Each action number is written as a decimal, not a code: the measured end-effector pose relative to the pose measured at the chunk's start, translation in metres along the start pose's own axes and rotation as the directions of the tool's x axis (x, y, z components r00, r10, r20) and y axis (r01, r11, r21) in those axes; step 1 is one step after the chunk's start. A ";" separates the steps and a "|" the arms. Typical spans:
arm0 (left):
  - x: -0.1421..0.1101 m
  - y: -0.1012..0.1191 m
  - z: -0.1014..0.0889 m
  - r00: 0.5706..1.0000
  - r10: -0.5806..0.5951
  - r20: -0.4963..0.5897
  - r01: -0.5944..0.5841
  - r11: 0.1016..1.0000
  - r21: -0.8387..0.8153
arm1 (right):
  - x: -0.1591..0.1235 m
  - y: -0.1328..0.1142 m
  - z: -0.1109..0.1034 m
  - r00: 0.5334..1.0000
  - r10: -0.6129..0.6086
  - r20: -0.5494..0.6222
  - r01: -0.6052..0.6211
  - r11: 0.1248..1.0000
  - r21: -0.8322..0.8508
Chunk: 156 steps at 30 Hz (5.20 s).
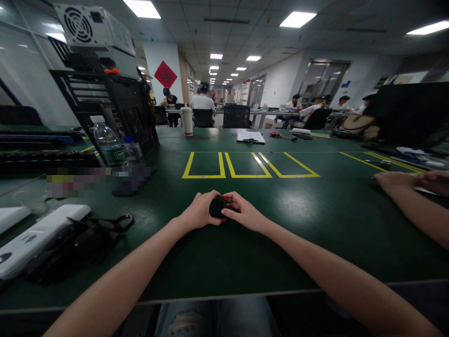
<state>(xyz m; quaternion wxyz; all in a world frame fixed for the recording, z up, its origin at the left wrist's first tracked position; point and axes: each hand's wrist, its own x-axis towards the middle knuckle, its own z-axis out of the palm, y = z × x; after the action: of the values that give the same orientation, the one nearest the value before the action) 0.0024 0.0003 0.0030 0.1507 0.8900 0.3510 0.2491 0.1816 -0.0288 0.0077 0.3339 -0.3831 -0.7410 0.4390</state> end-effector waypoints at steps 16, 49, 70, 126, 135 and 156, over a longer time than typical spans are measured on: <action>-0.001 0.002 -0.003 1.000 0.009 0.003 -0.009 1.000 -0.001 | 0.003 0.006 0.001 0.999 -0.033 -0.034 0.034 0.999 0.040; 0.001 -0.001 0.000 1.000 -0.020 0.003 0.020 1.000 0.021 | 0.001 0.003 0.000 0.998 -0.053 -0.021 0.054 0.998 0.039; 0.001 0.001 0.000 1.000 -0.019 -0.005 0.020 0.999 0.036 | 0.001 0.001 0.000 0.996 -0.088 -0.033 0.087 0.996 -0.031; 0.001 0.000 0.000 1.000 -0.019 0.001 0.019 0.999 0.032 | 0.002 0.004 -0.001 0.998 -0.055 -0.012 0.056 0.998 0.027; 0.000 0.000 -0.001 0.999 -0.028 0.018 0.027 0.999 0.031 | -0.002 -0.003 0.000 0.998 -0.050 0.039 0.048 0.998 0.044; 0.000 0.001 -0.001 0.999 -0.034 0.004 0.033 0.999 0.028 | 0.005 0.008 -0.001 0.998 -0.008 -0.059 0.012 0.998 0.065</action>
<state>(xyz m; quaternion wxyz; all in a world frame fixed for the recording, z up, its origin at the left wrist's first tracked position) 0.0024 0.0002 0.0041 0.1432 0.8866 0.3689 0.2395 0.1821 -0.0213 0.0014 0.3703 -0.3810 -0.7180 0.4497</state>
